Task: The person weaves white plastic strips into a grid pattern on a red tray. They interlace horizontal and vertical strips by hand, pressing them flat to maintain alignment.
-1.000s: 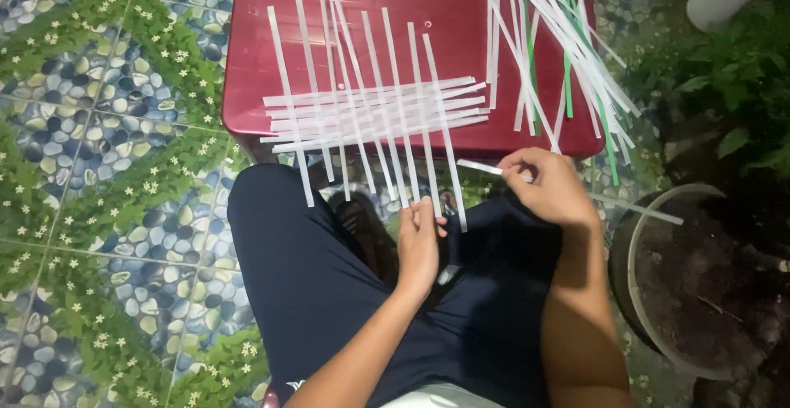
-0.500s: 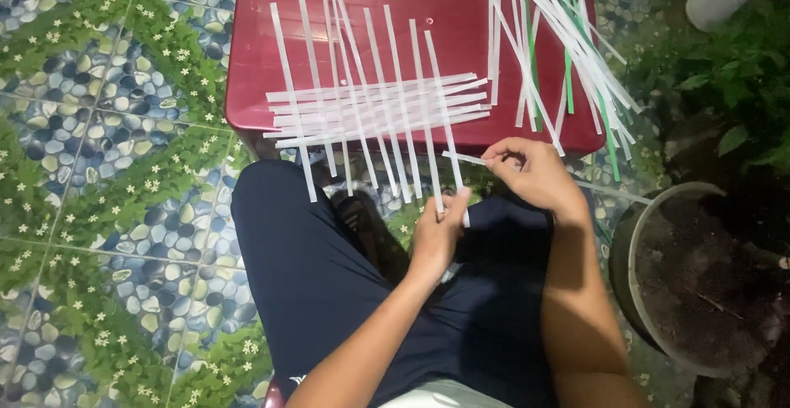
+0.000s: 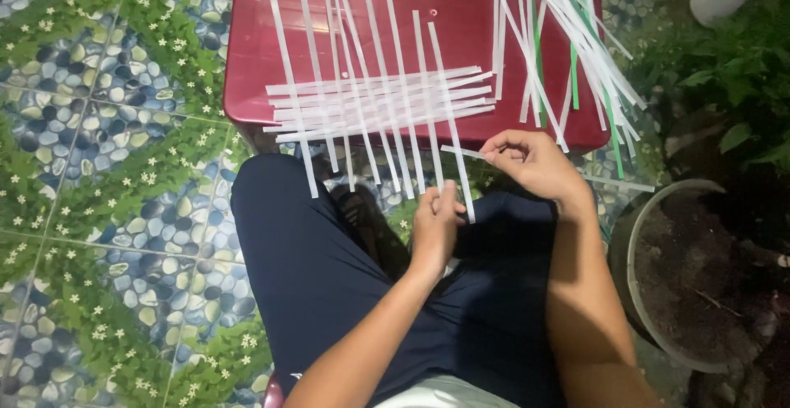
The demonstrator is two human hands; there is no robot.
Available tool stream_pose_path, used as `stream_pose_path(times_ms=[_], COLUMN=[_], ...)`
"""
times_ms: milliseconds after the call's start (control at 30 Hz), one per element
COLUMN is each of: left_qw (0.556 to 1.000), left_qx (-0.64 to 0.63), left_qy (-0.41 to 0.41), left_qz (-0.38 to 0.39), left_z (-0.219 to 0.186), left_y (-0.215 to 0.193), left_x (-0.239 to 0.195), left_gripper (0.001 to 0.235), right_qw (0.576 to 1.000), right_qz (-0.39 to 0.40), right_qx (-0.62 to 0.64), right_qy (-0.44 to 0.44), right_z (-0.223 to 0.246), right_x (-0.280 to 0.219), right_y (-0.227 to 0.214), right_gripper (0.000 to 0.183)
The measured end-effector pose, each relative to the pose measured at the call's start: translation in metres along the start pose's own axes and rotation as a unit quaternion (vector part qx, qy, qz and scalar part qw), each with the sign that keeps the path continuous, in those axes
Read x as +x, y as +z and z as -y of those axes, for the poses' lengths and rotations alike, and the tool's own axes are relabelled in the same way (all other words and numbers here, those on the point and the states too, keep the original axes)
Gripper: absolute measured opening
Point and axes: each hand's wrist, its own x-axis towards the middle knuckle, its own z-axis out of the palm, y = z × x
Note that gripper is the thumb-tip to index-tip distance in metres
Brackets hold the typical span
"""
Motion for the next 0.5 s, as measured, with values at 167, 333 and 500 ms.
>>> stream_pose_path(times_ms=[167,333,500], left_qw=[0.998,0.998,0.993], left_qx=[-0.038,-0.011,-0.074], left_qy=[0.034,0.050,0.074], left_qz=[-0.038,-0.048,-0.052], left_z=[0.009,0.011,0.022], left_y=[-0.003,-0.001,0.002], left_x=[0.007,0.005,0.019], left_gripper=[0.043,0.038,0.024], right_qw=[1.000,0.999,1.000], right_qz=[0.018,0.020,0.021], right_qx=[0.020,0.035,-0.008], right_qy=[0.002,0.001,-0.005], right_z=[-0.009,-0.004,0.012], right_x=[0.006,0.005,0.003], right_y=[0.000,0.004,0.009], right_gripper=[0.014,0.012,0.012])
